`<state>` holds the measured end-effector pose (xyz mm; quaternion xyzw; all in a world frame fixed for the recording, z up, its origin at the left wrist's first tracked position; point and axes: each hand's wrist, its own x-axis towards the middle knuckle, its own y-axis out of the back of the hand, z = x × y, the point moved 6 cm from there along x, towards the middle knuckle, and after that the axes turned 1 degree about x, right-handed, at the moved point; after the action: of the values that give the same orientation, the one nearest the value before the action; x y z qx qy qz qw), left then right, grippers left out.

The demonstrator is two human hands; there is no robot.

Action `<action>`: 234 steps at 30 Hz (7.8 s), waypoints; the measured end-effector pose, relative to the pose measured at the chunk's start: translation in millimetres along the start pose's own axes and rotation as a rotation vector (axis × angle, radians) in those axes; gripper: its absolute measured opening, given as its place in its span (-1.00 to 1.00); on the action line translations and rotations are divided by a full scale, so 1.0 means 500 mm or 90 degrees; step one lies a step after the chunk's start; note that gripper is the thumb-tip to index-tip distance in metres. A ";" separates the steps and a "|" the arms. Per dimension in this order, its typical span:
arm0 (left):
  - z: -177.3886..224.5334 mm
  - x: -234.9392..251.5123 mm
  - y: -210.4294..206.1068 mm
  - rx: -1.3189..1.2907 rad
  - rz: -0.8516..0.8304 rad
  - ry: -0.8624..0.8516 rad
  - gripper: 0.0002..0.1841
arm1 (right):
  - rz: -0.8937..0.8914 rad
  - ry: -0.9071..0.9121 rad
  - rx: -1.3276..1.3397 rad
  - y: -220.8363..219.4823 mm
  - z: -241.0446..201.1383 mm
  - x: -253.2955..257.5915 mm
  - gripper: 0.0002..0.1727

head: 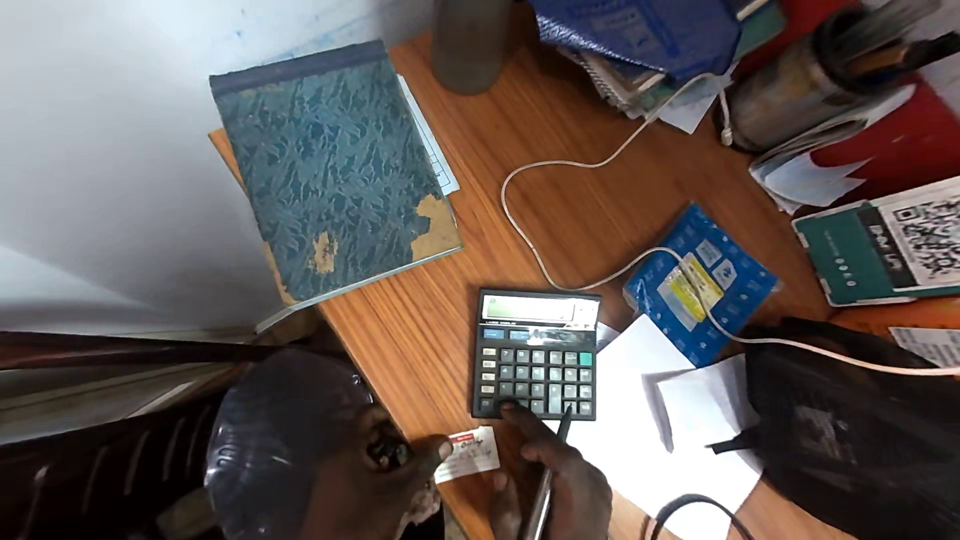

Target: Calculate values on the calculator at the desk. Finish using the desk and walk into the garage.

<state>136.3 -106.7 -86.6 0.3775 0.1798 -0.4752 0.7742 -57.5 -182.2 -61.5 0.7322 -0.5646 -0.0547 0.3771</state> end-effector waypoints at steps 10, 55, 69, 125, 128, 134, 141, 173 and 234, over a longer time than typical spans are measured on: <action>0.001 -0.001 -0.001 -0.003 0.001 -0.026 -0.42 | 0.023 -0.012 0.115 0.007 0.004 -0.002 -0.66; 0.002 0.003 0.002 -0.002 -0.005 -0.025 -0.41 | 0.016 0.006 -0.127 -0.009 -0.004 0.028 -0.66; 0.007 -0.001 0.000 0.009 -0.016 -0.007 -0.38 | 0.081 -0.009 -0.055 0.011 0.001 0.025 -0.65; 0.003 -0.003 -0.004 0.000 -0.010 -0.022 -0.40 | 0.054 -0.010 -0.043 0.017 0.001 0.019 -0.65; 0.008 -0.002 -0.003 0.014 -0.013 -0.018 -0.39 | 0.098 -0.044 -0.037 0.057 0.012 0.004 -0.66; 0.003 -0.003 -0.002 0.041 -0.003 -0.036 -0.37 | 0.092 -0.073 -0.108 0.076 0.016 -0.019 -0.67; 0.009 -0.003 0.001 0.058 0.004 -0.042 -0.40 | 0.097 -0.066 -0.115 0.062 0.021 -0.014 -0.71; 0.011 -0.006 0.000 0.023 -0.001 -0.008 -0.44 | 0.051 -0.011 -0.065 0.034 0.010 0.003 -0.75; 0.014 -0.005 -0.003 -0.002 -0.013 0.000 -0.43 | 0.025 -0.020 -0.107 0.007 0.025 0.045 -0.64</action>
<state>133.5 -110.9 -81.2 0.3746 0.1838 -0.4827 0.7700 -58.7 -208.4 -60.4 0.6858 -0.5782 -0.1059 0.4291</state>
